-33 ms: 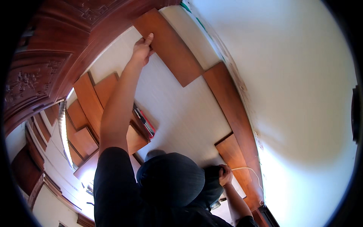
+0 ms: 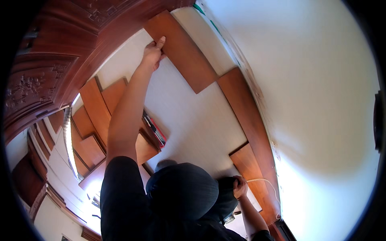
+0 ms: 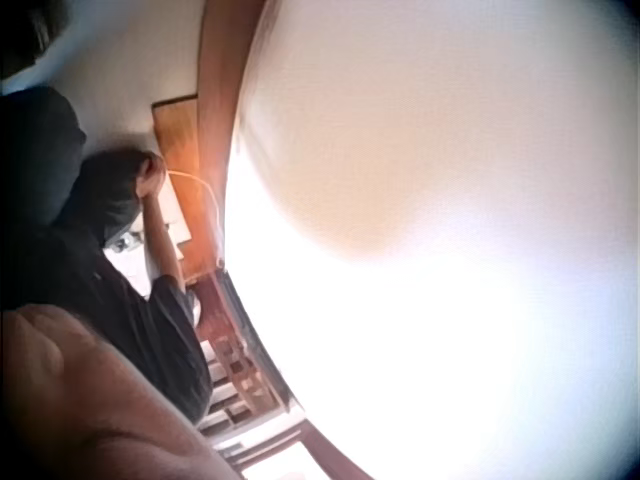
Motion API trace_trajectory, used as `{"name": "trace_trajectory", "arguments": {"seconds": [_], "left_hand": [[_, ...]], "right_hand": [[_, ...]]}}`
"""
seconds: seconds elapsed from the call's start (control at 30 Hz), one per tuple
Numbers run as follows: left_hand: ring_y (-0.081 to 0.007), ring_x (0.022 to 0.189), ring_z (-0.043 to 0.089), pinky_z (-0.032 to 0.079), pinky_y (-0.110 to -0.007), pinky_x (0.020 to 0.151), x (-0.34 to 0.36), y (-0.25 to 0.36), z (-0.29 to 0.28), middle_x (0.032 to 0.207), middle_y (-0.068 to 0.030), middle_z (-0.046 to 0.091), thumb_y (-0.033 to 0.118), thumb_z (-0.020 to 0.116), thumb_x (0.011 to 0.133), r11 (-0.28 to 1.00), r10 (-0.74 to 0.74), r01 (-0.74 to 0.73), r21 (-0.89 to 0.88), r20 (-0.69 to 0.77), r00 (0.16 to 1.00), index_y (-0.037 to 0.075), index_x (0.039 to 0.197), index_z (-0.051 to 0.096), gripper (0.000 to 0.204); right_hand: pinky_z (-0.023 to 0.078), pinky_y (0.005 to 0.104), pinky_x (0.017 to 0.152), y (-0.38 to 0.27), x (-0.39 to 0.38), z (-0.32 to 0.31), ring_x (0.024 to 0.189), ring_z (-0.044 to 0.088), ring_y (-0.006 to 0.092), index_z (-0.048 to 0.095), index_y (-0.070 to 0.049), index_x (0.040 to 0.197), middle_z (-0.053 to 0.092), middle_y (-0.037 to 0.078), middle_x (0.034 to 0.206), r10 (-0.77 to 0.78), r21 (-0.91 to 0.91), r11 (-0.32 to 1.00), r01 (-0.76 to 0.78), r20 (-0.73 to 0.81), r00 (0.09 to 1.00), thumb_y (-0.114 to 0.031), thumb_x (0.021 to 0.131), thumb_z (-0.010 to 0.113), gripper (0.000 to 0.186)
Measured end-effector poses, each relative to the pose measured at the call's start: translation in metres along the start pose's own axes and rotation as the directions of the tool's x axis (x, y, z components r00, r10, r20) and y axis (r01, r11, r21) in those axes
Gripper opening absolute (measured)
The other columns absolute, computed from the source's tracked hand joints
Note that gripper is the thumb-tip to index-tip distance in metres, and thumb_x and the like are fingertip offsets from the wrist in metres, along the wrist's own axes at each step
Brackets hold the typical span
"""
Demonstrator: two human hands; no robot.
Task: The person installs wooden floorboards on a white subfloor using a pneumatic nail gun and a hammer. They position each board, secure it with the nail gun, and tap it into place with the hammer.
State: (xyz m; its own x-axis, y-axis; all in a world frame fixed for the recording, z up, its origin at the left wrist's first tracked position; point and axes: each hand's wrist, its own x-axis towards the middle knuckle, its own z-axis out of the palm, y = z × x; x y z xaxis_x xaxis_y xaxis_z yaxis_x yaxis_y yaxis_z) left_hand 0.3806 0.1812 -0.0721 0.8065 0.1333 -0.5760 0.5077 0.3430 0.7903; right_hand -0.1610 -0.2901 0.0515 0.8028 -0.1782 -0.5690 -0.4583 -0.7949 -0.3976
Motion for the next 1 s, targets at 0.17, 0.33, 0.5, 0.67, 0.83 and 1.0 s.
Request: {"name": "trace_trajectory", "arguments": {"seconds": [0.17,0.33,0.5,0.67,0.83,1.0], "left_hand": [[-0.0207,0.082,0.074,0.060,-0.033,0.080,-0.001,0.035,-0.005,0.097,-0.0137,0.076,0.062,0.059,0.101,0.749,-0.090,0.062,0.659,0.008,0.996,-0.003,0.112,0.068,0.067],[-0.0204,0.077,0.075,0.058,-0.035,0.085,0.009,0.047,-0.009,0.076,-0.0089,0.076,0.070,0.048,0.101,0.377,-0.108,-0.041,0.925,0.088,0.990,0.001,0.089,0.073,0.075],[-0.0188,0.077,0.076,0.056,-0.035,0.087,0.013,0.044,0.006,0.078,-0.0067,0.078,0.060,0.052,0.104,0.427,-0.066,-0.055,0.902,0.092,0.994,0.001,0.090,0.072,0.065],[-0.0191,0.074,0.076,0.058,-0.033,0.080,0.013,0.038,-0.003,0.082,-0.0115,0.078,0.058,0.058,0.102,0.566,-0.049,-0.044,0.823,0.087,0.995,-0.003,0.098,0.069,0.062],[-0.0219,0.071,0.074,0.059,-0.033,0.072,0.006,0.038,-0.006,0.084,-0.0173,0.076,0.063,0.062,0.099,0.672,-0.027,-0.058,0.738,0.102,0.994,-0.007,0.103,0.068,0.070],[-0.0195,0.069,0.072,0.059,-0.032,0.067,0.008,0.032,0.000,0.081,-0.0153,0.074,0.059,0.066,0.099,0.669,0.012,-0.057,0.741,0.066,0.998,-0.008,0.103,0.069,0.067]], "right_hand": [[0.053,0.0458,0.094,-0.005,0.000,-0.001,0.101,0.068,0.0416,0.073,-0.005,0.104,0.073,0.020,0.101,0.015,-0.030,0.999,-0.015,-0.018,1.000,-0.011,0.090,0.058,0.022],[0.052,0.0470,0.098,-0.018,0.009,0.002,0.108,0.066,0.0420,0.071,-0.003,0.111,0.071,0.022,0.111,0.115,-0.009,0.993,-0.115,0.075,0.991,-0.007,0.090,0.060,0.024],[0.044,0.0524,0.109,-0.088,0.133,0.008,0.126,0.055,0.0468,0.065,-0.001,0.120,0.062,0.026,0.131,-0.309,-0.096,0.951,0.294,-0.250,0.917,-0.006,0.091,0.064,0.030],[0.027,0.0603,0.122,-0.241,0.271,0.007,0.148,0.030,0.0499,0.037,-0.003,0.156,0.033,0.028,0.162,-0.369,-0.280,0.917,0.283,-0.332,0.868,-0.028,0.088,0.076,0.082],[0.017,0.0625,0.125,-0.328,0.330,0.011,0.155,0.020,0.0490,0.029,0.005,0.157,0.023,0.030,0.166,-0.269,-0.232,0.950,0.209,-0.271,0.924,-0.064,0.076,0.081,0.119],[0.011,0.0624,0.126,-0.313,0.338,0.028,0.156,0.016,0.0478,0.023,0.008,0.158,0.021,0.032,0.167,-0.342,-0.320,0.916,0.242,-0.309,0.887,-0.075,0.069,0.080,0.135]]}}
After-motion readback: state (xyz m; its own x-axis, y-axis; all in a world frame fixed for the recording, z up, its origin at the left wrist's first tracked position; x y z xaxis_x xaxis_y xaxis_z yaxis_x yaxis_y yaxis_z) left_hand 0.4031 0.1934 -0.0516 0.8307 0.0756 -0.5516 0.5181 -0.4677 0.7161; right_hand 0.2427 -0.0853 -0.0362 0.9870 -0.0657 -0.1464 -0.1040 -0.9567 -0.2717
